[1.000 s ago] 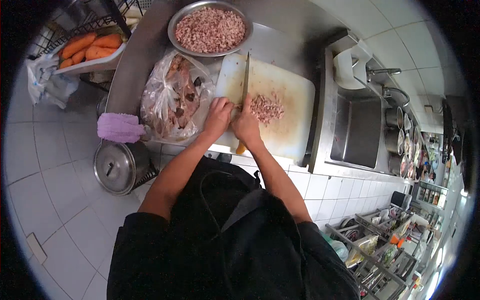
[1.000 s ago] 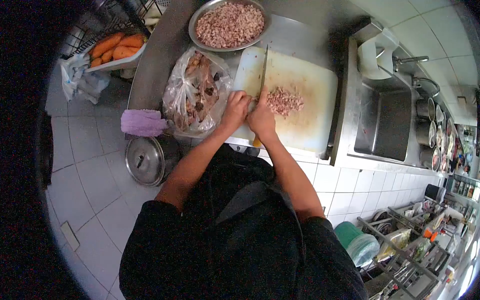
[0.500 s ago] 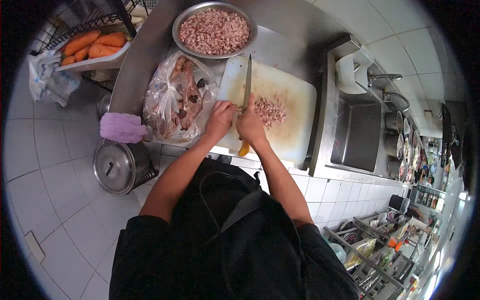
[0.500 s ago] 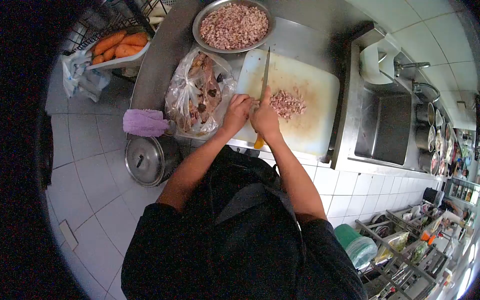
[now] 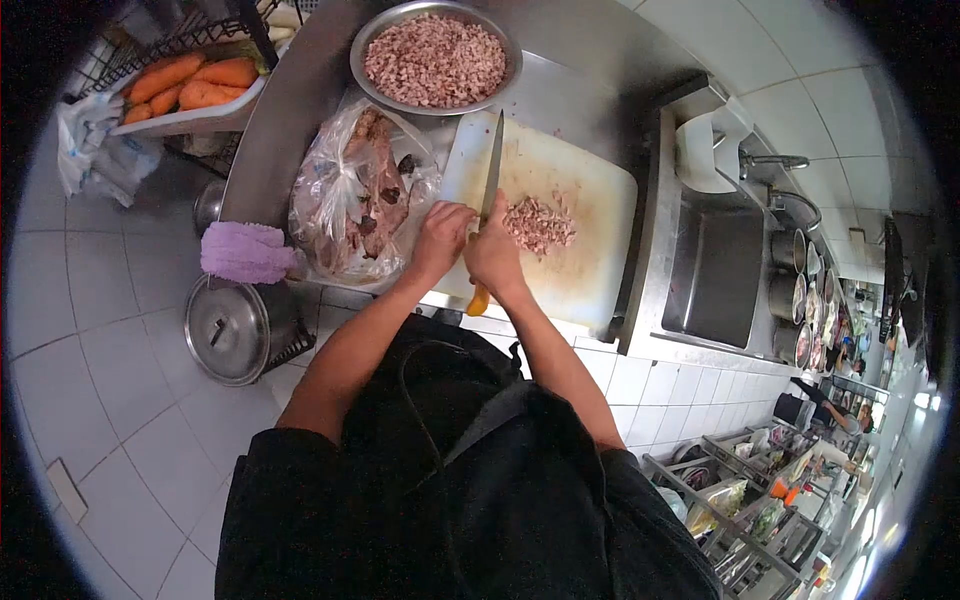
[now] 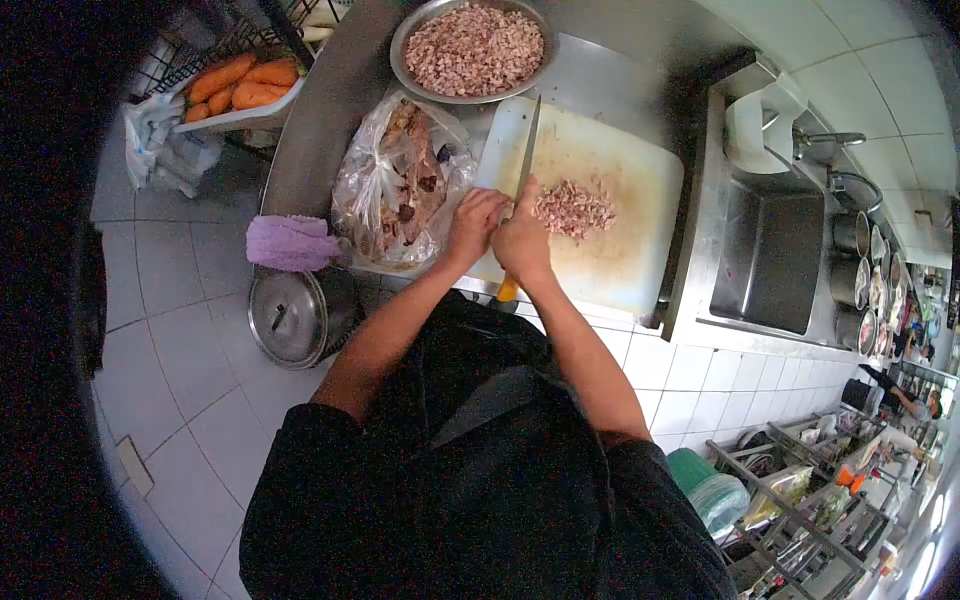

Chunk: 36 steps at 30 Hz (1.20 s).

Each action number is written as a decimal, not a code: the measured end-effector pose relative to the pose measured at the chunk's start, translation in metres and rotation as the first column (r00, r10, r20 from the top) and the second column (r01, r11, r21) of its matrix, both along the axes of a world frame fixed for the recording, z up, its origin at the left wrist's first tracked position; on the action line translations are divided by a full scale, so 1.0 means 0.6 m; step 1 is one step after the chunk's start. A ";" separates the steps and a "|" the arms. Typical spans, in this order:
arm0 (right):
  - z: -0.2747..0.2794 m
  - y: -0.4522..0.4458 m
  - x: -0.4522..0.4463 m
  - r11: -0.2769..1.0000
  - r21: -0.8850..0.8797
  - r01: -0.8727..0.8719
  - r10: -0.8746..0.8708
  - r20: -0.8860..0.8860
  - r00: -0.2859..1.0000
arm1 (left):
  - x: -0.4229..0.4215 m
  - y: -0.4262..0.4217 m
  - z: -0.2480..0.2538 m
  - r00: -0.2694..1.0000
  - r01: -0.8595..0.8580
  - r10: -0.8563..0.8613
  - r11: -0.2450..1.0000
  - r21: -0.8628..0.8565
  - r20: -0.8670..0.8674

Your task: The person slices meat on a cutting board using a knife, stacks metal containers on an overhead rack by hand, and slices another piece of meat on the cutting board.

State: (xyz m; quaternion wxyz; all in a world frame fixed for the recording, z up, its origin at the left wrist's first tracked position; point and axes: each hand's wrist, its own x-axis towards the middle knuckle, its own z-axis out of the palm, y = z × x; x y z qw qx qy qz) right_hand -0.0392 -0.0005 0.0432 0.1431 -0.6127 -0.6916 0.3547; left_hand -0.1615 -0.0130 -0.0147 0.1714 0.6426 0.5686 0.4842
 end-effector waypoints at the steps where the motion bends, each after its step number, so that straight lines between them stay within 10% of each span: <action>1: -0.009 -0.006 -0.008 0.999 0.051 0.007 -0.006 -0.029 1.000 | -0.001 -0.001 0.003 1.000 -0.006 0.006 1.000 -0.018 0.004; 7: -0.008 0.003 0.007 0.995 -0.093 0.022 -0.034 -0.122 0.992 | 0.003 0.007 0.006 0.999 -0.018 0.018 1.000 0.004 -0.030; 14: 0.036 -0.032 0.108 0.952 0.274 0.133 -0.103 -0.123 0.987 | 0.039 -0.001 0.013 0.991 -0.070 0.069 0.997 -0.011 -0.115; 19: 0.042 -0.071 0.239 0.957 0.203 0.207 -0.239 0.145 0.960 | 0.127 0.011 0.010 0.929 -0.144 0.094 0.983 -0.113 -0.358; 27: 0.002 -0.138 0.318 0.993 0.114 0.021 -0.058 0.328 0.943 | 0.240 0.080 0.002 0.950 -0.154 0.121 0.983 -0.095 -0.287; 31: -0.004 -0.171 0.286 0.985 0.149 0.083 -0.075 -0.057 0.996 | 0.257 0.095 0.003 0.973 -0.166 0.151 0.983 -0.074 -0.176; 36: 0.023 -0.173 0.246 0.873 -0.459 0.164 -0.376 -0.421 0.825 | 0.251 0.097 0.004 0.977 -0.214 0.214 0.973 -0.084 -0.014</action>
